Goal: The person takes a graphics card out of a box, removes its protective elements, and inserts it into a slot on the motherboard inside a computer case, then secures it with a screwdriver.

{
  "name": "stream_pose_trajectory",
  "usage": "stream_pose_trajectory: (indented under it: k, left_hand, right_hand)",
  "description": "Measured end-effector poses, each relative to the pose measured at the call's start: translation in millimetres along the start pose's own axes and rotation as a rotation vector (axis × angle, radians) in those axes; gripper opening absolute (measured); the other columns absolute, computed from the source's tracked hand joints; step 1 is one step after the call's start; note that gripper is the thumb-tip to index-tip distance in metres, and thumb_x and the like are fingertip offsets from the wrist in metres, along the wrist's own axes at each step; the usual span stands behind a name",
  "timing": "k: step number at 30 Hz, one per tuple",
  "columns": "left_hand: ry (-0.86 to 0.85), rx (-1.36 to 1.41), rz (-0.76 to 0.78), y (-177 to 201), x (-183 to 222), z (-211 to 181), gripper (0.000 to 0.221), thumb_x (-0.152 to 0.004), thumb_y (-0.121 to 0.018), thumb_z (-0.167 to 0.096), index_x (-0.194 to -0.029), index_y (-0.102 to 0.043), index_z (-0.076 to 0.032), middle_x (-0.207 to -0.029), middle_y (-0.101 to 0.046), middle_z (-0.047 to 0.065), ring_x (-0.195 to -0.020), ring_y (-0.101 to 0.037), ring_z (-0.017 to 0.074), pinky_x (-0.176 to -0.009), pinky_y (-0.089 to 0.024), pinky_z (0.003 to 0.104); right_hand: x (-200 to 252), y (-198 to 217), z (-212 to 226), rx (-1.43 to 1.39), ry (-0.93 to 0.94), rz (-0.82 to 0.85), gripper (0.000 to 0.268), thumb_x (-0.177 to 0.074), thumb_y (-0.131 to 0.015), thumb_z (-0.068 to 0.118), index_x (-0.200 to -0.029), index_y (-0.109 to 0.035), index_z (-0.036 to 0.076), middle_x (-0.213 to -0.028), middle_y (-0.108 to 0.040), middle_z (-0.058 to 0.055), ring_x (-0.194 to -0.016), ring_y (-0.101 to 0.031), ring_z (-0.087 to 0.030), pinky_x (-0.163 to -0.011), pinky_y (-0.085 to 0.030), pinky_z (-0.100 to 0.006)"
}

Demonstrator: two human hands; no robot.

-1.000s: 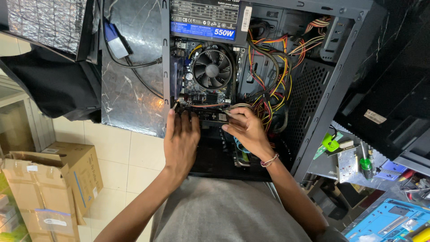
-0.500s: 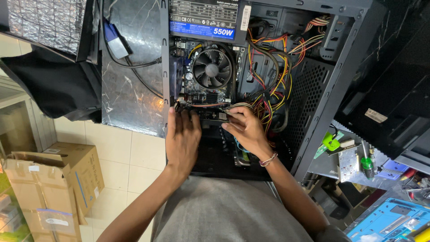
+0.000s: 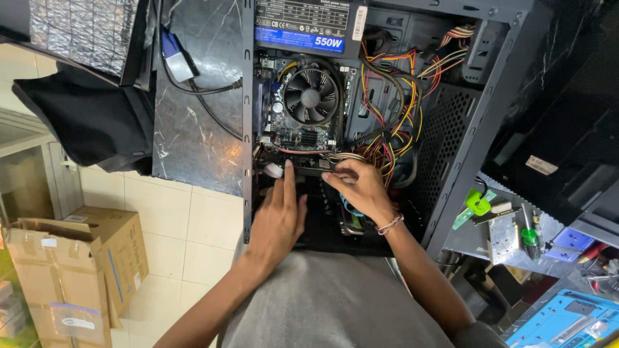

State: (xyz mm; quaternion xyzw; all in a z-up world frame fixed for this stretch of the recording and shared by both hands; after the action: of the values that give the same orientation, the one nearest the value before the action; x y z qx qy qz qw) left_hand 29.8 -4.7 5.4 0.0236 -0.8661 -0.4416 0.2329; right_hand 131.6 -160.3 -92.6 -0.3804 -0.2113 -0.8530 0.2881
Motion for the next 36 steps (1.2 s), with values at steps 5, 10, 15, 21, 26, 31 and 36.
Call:
stream_pose_trajectory:
  k: [5,10,15,21,26,31,36]
  left_hand:
    - [0.029,-0.154,0.054,-18,9,8,0.067,-0.106,-0.057,-0.023,-0.158,-0.039,0.015,-0.114,-0.067,0.029,-0.094,-0.075,0.0429,-0.07,-0.067,0.05]
    - [0.033,-0.255,-0.021,-36,18,20,0.073,-0.102,-0.059,-0.03,-0.156,-0.041,0.015,-0.109,-0.063,0.023,-0.091,-0.07,0.041,-0.073,-0.063,0.052]
    - [-0.005,-0.37,-0.101,-42,21,23,0.07,-0.099,-0.062,-0.036,-0.147,-0.053,0.014,-0.103,-0.064,0.017,-0.084,-0.071,0.0346,-0.066,-0.06,0.047]
    - [0.012,-0.437,-0.121,-71,23,39,0.076,-0.096,-0.061,-0.041,-0.149,-0.052,0.012,-0.1,-0.062,0.016,-0.084,-0.068,0.0352,-0.066,-0.057,0.048]
    - [0.015,-0.379,-0.092,-65,20,38,0.076,-0.099,-0.059,-0.038,-0.152,-0.047,0.015,-0.102,-0.064,0.018,-0.086,-0.069,0.0375,-0.069,-0.056,0.051]
    - [-0.021,-0.342,-0.129,-65,20,39,0.075,-0.099,-0.06,-0.035,-0.149,-0.047,0.019,-0.099,-0.064,0.019,-0.085,-0.068,0.039,-0.069,-0.056,0.052]
    - [-0.019,-0.434,-0.17,-81,15,47,0.073,-0.093,-0.066,-0.039,-0.141,-0.057,0.015,-0.092,-0.062,0.016,-0.078,-0.065,0.0357,-0.062,-0.051,0.048]
  right_hand:
    - [-2,-2,0,0.103,0.044,0.007,0.046,-0.084,-0.091,0.029,-0.111,-0.078,-0.005,-0.105,-0.079,-0.027,-0.102,-0.08,-0.034,-0.089,-0.066,-0.037]
    - [1,-1,2,0.249,0.169,0.004,0.046,-0.09,-0.086,0.04,-0.107,-0.08,-0.002,-0.096,-0.08,-0.024,-0.098,-0.08,-0.037,-0.084,-0.066,-0.04]
    - [3,-2,2,0.403,0.194,0.025,0.051,-0.094,-0.079,0.053,-0.105,-0.081,0.003,-0.097,-0.082,-0.02,-0.103,-0.078,-0.038,-0.088,-0.065,-0.044]
    - [3,-1,2,0.461,0.266,0.033,0.049,-0.099,-0.075,0.052,-0.103,-0.081,0.004,-0.093,-0.081,-0.019,-0.102,-0.078,-0.039,-0.086,-0.063,-0.046]
    - [2,-2,4,0.473,0.273,0.036,0.052,-0.1,-0.073,0.055,-0.104,-0.081,0.003,-0.094,-0.081,-0.019,-0.103,-0.077,-0.041,-0.087,-0.062,-0.05]
    - [-2,-1,-3,0.471,0.252,0.036,0.05,-0.098,-0.074,0.053,-0.105,-0.082,0.005,-0.094,-0.082,-0.018,-0.103,-0.077,-0.041,-0.088,-0.06,-0.048]
    - [0,-4,-4,0.515,0.308,0.021,0.049,-0.1,-0.073,0.055,-0.103,-0.082,0.007,-0.093,-0.081,-0.017,-0.101,-0.078,-0.039,-0.087,-0.061,-0.047]
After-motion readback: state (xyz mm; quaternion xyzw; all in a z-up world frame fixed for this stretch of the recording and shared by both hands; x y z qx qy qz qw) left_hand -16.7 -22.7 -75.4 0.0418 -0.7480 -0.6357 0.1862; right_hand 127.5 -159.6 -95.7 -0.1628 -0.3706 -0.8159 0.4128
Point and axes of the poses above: each hand's wrist, its own x-axis away from the middle knuckle, its own y-axis out of the back of the hand, z = x × y, the point moved 5 cm from there along -x, towards the middle knuckle
